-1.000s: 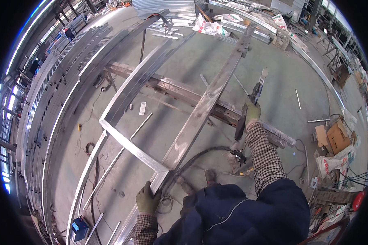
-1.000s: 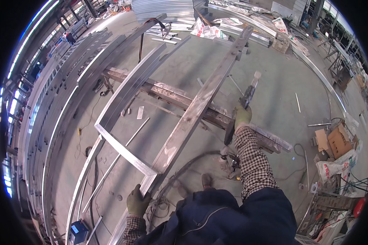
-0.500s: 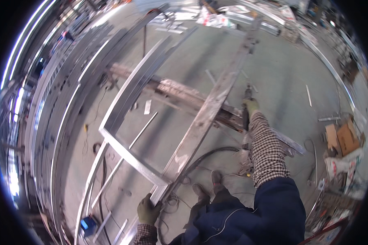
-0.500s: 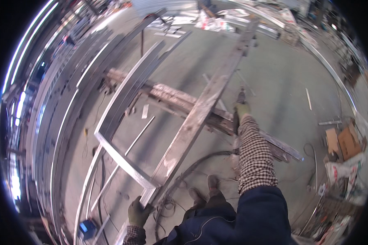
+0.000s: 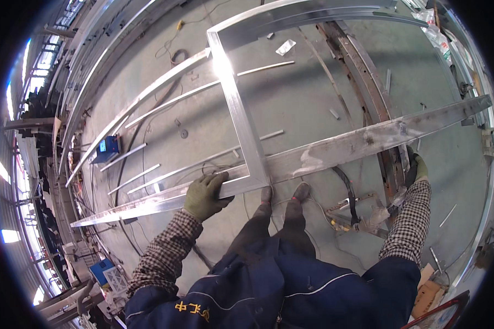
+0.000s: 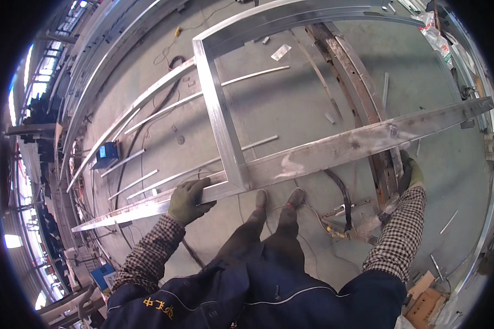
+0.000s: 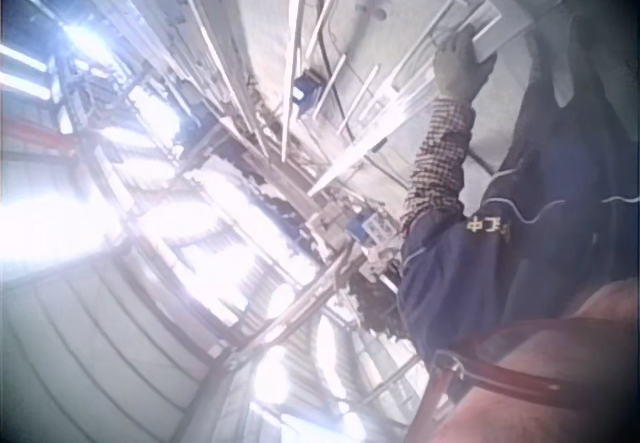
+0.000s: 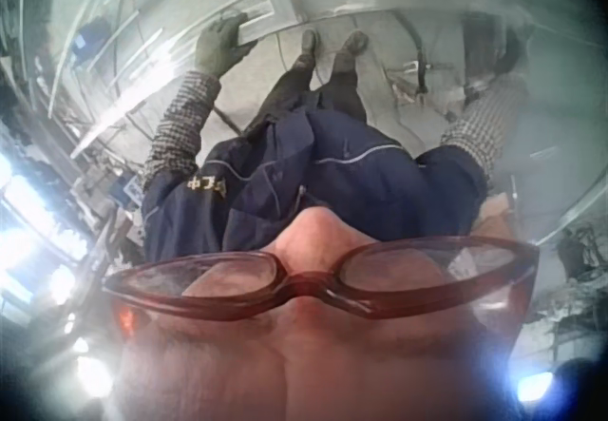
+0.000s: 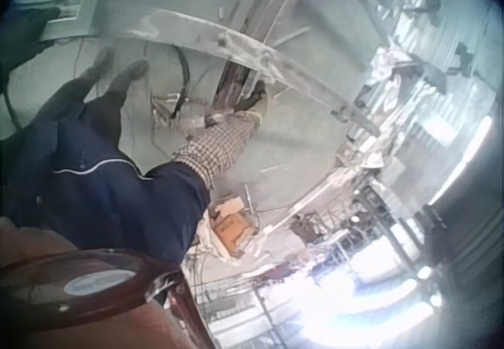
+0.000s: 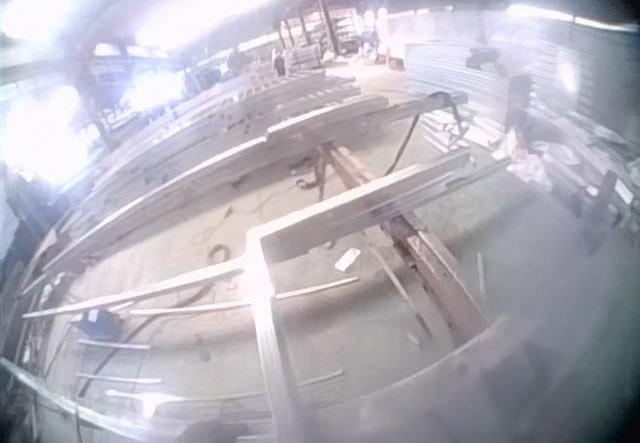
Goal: The person welds aluminum frame pieces together using a handheld welding torch. They position the pieces on a workbench, tack weld joints, flip the frame, and continue welding seams. The person handles multiple aluminum profiles and a welding torch throughout the task.
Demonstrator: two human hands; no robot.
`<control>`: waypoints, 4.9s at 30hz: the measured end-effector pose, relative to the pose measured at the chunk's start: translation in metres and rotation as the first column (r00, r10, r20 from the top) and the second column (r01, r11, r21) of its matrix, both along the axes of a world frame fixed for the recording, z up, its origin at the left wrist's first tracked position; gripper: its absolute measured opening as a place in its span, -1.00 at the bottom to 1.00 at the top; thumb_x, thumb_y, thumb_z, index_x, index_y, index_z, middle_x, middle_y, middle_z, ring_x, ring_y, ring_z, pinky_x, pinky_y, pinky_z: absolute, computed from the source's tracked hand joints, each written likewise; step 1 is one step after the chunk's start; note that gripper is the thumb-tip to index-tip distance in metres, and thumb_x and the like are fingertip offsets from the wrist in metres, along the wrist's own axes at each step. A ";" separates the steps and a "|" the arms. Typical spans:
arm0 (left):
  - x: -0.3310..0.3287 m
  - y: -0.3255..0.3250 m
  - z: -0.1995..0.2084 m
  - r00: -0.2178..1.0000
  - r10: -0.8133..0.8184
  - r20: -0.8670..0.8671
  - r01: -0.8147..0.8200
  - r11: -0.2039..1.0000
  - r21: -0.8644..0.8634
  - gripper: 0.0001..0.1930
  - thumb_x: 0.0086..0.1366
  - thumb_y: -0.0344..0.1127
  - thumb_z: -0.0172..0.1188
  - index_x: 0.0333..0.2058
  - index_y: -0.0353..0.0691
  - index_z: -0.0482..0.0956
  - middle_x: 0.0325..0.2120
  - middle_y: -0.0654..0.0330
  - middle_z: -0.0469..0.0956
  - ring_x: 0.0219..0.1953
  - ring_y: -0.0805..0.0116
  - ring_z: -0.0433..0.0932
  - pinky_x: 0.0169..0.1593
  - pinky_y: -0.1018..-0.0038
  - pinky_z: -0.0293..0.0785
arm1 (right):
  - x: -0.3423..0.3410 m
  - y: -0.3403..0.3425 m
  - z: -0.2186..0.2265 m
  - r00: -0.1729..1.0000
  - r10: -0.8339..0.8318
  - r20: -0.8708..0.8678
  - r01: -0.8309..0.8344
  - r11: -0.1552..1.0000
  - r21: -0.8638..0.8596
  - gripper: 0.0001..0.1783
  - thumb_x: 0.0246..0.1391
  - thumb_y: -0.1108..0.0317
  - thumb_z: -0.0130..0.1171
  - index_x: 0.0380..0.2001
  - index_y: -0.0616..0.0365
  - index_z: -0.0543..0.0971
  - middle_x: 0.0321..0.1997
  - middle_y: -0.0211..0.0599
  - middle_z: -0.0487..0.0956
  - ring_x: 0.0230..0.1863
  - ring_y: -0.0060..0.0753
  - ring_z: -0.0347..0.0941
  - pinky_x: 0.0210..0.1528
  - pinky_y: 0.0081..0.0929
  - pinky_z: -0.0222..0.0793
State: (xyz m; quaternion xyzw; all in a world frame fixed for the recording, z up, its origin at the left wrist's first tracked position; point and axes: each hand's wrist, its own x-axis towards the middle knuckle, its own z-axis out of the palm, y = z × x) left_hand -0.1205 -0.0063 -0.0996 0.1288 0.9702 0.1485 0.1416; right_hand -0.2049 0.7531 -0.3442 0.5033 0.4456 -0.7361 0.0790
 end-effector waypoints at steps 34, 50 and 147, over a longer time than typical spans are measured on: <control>0.006 -0.006 -0.007 0.997 -0.026 -0.070 0.027 1.000 0.008 -0.24 0.28 0.13 0.46 0.34 -0.14 0.53 -0.01 -0.09 0.74 0.02 -0.16 0.72 0.09 0.02 0.65 | 0.297 -0.165 0.101 0.965 0.201 0.168 -0.224 0.301 0.927 -0.44 0.36 0.24 0.24 0.36 0.21 0.57 0.27 0.21 0.67 0.32 0.12 0.62 0.38 -0.12 0.49; 0.058 0.107 0.023 0.909 -0.010 -0.418 0.062 0.992 0.112 -0.22 0.42 -0.16 0.42 0.44 -0.51 0.33 0.41 -0.32 0.38 0.41 -0.28 0.45 0.49 0.07 0.43 | 0.757 -0.281 -0.009 0.739 -0.491 0.462 0.458 0.869 0.190 -0.38 0.39 0.23 0.15 0.47 0.00 0.41 -0.12 -0.03 0.73 -0.36 -0.14 0.71 -0.35 -0.15 0.60; -0.793 1.699 -0.112 0.704 0.581 0.409 -0.702 0.481 0.525 -0.53 0.54 -0.05 0.20 0.28 -0.15 0.66 0.18 -0.05 0.71 0.22 -0.05 0.69 0.32 0.20 0.57 | -1.003 1.463 -0.101 0.530 0.817 0.227 -0.826 0.437 0.355 -0.60 0.44 0.06 0.16 0.19 0.00 0.59 -0.36 -0.22 0.65 -0.50 -0.24 0.56 -0.47 -0.30 0.56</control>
